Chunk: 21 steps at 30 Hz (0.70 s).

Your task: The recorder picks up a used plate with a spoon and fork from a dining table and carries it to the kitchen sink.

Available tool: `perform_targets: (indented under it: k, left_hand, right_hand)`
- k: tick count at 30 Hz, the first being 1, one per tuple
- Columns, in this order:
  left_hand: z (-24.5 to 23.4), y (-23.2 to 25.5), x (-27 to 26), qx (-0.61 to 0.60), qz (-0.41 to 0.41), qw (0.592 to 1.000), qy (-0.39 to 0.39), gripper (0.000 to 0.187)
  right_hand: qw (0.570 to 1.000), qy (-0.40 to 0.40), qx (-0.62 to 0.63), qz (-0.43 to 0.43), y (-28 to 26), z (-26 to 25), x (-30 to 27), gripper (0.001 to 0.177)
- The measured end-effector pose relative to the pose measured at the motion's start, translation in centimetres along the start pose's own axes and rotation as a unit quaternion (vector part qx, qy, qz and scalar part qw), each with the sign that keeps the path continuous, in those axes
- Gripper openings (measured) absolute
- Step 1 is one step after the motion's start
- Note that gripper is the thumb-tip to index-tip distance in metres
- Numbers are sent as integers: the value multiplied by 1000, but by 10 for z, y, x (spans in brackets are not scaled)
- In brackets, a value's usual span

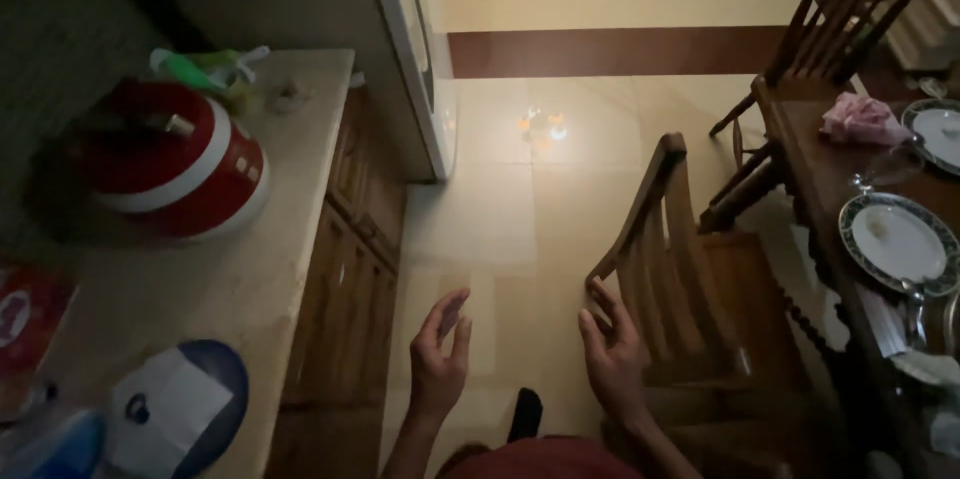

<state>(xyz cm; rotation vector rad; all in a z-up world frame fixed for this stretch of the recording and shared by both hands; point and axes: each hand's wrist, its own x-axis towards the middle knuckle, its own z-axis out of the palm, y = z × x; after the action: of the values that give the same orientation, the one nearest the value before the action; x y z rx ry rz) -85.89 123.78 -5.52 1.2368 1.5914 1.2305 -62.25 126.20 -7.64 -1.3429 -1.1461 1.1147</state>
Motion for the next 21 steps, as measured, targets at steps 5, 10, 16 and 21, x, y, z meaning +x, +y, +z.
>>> perform_targets:
  k: [5, 10, 16, 21]
  left_hand:
    - [20, 7, 48, -3, -10, 1000, -6, 37]
    - [39, -2, 97, 14, -7, 1000, -20, 40]
    - [61, -15, 172, -30, -4, 999, -35, 40]
    - [71, -5, 244, -28, -6, 998, -55, 38]
  right_hand:
    - [1000, 2, 6, 5, 11, -1, 55, 49]
    - [999, 17, -9, 38, 17, 2, 105, 50]
    - [997, 45, 5, 58, 24, 10, 171, 54]
    - [996, 67, -21, 63, 35, 18, 228, 56]
